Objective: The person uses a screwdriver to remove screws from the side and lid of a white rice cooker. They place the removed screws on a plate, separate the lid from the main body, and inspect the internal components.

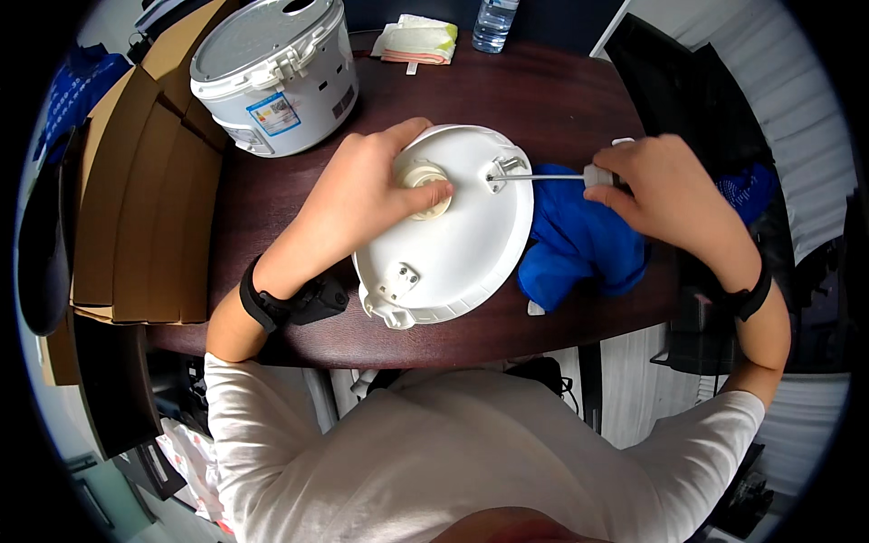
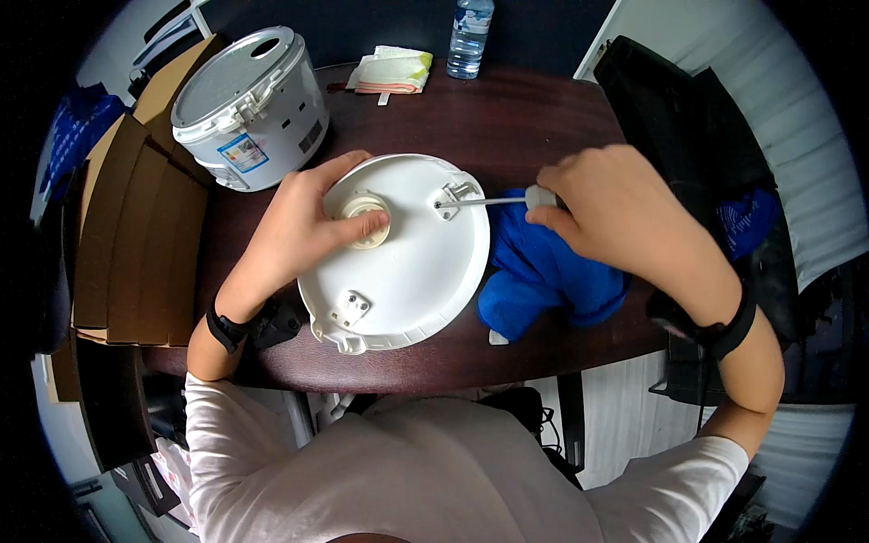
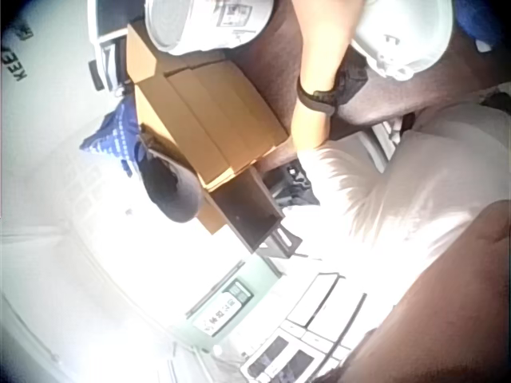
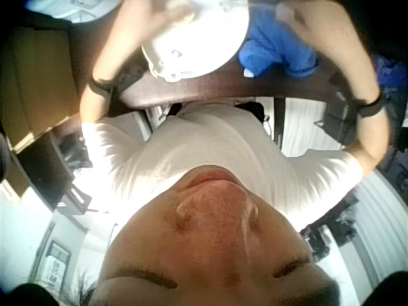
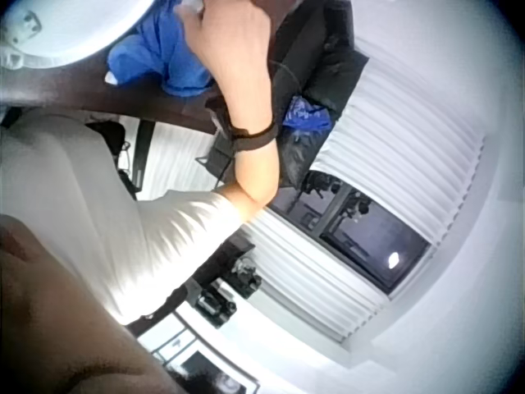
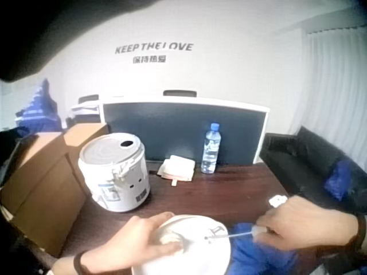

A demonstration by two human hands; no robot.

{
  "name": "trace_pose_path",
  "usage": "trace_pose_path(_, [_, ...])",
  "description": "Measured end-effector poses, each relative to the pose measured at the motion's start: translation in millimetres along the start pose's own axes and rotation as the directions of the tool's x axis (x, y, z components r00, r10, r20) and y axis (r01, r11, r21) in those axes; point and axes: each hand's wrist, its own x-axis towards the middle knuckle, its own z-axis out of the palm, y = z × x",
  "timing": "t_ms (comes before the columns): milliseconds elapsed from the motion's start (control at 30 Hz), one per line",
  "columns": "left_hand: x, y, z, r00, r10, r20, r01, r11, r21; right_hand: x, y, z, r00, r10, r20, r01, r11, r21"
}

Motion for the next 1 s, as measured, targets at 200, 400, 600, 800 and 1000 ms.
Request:
trace_pose_path(200, [-0.5, -8.6, 3.6, 0.997, 0.051, -0.05, -0.052, 0.999, -0.012, 14.8, -13.0, -2.5, 0.948, -0.292, -0.127, 0.225, 0.897, -0.38])
trace_pose_path(400, [2.9, -6.7, 0.1, 0.998, -0.053, 0.028, 0.053, 0.999, -0.007, 14.9, -23.6, -5.1, 0.923, -0.369, -0.11, 0.21, 0.723, -0.658])
trace_pose_path(600, [-0.1, -8.0, -0.4, 1.0, -0.004, 0.015, 0.005, 0.999, -0.045, -4.7, -4.1, -9.8, 0.996, -0.044, -0.081, 0.031, 0.989, -0.145])
trace_pose_path(800, [-2.0, -1.3, -3.6, 1.0, 0.015, 0.004, -0.015, 0.997, -0.081, -34.1, -0.3, 21.3, 0.986, 0.163, -0.023, -0.15, 0.949, 0.277])
trace_pose_path(1000, [-3.5, -0.8, -4.8, 0.999, 0.032, -0.044, -0.036, 0.994, -0.102, -43.2, -15.8, 46.0, 0.944, 0.253, 0.214, -0.33, 0.681, 0.654])
